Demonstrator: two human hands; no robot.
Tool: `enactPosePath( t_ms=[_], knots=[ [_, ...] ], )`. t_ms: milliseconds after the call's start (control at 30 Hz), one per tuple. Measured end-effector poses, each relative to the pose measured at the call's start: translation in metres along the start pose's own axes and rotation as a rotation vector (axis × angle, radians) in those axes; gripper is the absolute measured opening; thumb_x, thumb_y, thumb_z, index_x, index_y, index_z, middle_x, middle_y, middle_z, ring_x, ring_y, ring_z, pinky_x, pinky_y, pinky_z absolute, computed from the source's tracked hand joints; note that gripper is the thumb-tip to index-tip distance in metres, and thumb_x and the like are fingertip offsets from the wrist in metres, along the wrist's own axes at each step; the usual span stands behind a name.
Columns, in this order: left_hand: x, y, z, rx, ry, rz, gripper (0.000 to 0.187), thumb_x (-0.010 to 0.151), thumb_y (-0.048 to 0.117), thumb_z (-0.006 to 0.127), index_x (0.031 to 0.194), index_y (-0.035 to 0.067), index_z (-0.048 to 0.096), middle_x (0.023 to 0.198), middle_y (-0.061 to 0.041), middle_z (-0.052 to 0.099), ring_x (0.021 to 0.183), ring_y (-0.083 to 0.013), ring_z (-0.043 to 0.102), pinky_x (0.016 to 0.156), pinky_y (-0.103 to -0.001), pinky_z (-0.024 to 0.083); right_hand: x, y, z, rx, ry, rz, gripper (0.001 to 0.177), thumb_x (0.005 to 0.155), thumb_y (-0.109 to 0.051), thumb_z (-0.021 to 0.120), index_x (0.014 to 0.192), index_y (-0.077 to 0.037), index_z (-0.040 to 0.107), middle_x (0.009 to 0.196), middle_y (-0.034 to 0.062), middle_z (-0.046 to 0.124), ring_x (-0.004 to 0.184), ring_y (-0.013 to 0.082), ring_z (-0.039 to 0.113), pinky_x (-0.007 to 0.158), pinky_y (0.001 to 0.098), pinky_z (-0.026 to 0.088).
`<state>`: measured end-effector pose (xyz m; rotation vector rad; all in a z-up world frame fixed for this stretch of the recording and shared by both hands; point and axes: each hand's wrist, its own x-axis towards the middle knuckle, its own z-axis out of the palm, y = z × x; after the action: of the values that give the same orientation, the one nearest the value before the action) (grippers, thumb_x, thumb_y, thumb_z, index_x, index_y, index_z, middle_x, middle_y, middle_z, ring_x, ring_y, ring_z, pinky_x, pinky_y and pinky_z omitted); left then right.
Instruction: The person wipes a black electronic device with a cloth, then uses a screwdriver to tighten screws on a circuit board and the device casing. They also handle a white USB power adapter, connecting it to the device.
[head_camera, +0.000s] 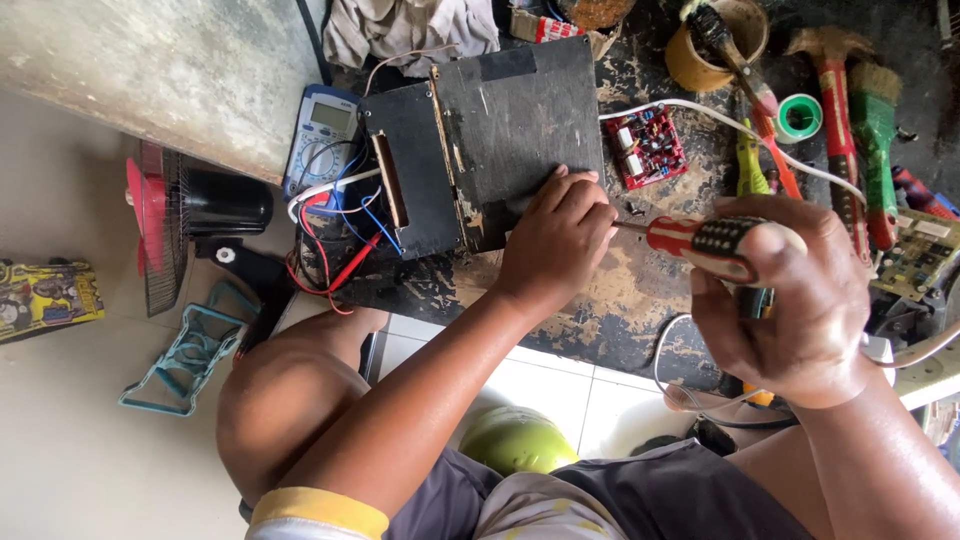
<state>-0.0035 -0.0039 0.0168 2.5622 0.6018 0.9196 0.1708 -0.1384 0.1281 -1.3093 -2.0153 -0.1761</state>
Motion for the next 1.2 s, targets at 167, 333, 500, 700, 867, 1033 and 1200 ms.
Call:
enactPosePath(
  t_ms=[167,333,500,700,867,1033,1200],
  knots=[
    [0.001,0.002,-0.003,0.03,0.01,0.011,0.006,0.097,0.006,0.063,0.097,0.001,0.064,0.103,-0.016,0.062,0.118,-0.0392,0.058,0.118,-0.052,0.042,-0.021,0.008,0.001,-0.059,0.021,0.111,0.078,0.106,-0.017,0.087,0.162,-0.008,0.034,0.123,0.0341,0.057,0.105,0.044,0.06,0.09,0.0509,0.05],
    [0.003,0.003,-0.004,0.019,0.036,0.015,0.007,0.097,0.005,0.058,0.093,0.001,0.063,0.099,-0.015,0.062,0.116,-0.0391,0.059,0.116,-0.051,0.043,0.004,-0.005,0.0,0.114,0.022,0.023,0.063,0.108,0.005,0.069,0.156,-0.011,0.033,0.129,0.0375,0.056,0.115,0.0487,0.066,0.098,0.0531,0.055],
    [0.002,0.004,-0.004,0.049,0.006,0.011,0.008,0.097,0.008,0.06,0.097,0.001,0.064,0.103,-0.015,0.063,0.118,-0.0378,0.058,0.118,-0.05,0.042,-0.015,0.004,0.0,-0.017,0.042,0.059,0.071,0.109,-0.024,0.078,0.162,-0.013,0.033,0.125,0.0344,0.048,0.107,0.0448,0.059,0.084,0.0526,0.05],
    [0.005,0.006,-0.008,0.019,0.035,-0.01,0.007,0.092,0.003,0.067,0.092,0.0,0.061,0.11,-0.019,0.059,0.114,-0.0382,0.056,0.114,-0.052,0.045,-0.004,0.009,-0.004,0.128,0.042,0.049,0.075,0.099,0.009,0.064,0.163,-0.011,0.03,0.131,0.0366,0.056,0.119,0.0422,0.058,0.103,0.0513,0.054],
    [0.004,0.006,-0.008,0.017,0.042,0.007,0.007,0.095,0.003,0.065,0.093,0.001,0.059,0.118,-0.021,0.057,0.116,-0.0383,0.054,0.115,-0.053,0.045,-0.022,0.017,-0.005,-0.124,0.018,0.157,0.061,0.105,-0.027,0.081,0.141,0.008,0.046,0.102,0.0311,0.058,0.082,0.0458,0.055,0.077,0.0549,0.044],
    [0.006,0.006,-0.01,0.046,0.045,0.005,0.005,0.093,0.003,0.065,0.094,0.001,0.061,0.116,-0.019,0.06,0.116,-0.0379,0.056,0.112,-0.051,0.046,-0.009,0.01,-0.005,0.153,0.029,0.087,0.064,0.101,-0.011,0.072,0.151,-0.012,0.032,0.122,0.0321,0.056,0.11,0.0386,0.062,0.09,0.047,0.054],
    [0.008,0.007,-0.011,0.044,0.05,0.026,0.009,0.089,0.0,0.068,0.091,0.002,0.059,0.113,-0.019,0.06,0.114,-0.0374,0.056,0.111,-0.051,0.046,-0.027,0.021,-0.008,-0.133,0.024,0.133,0.069,0.098,-0.033,0.083,0.136,0.017,0.054,0.105,0.033,0.064,0.076,0.0428,0.055,0.075,0.0557,0.045]
  ],
)
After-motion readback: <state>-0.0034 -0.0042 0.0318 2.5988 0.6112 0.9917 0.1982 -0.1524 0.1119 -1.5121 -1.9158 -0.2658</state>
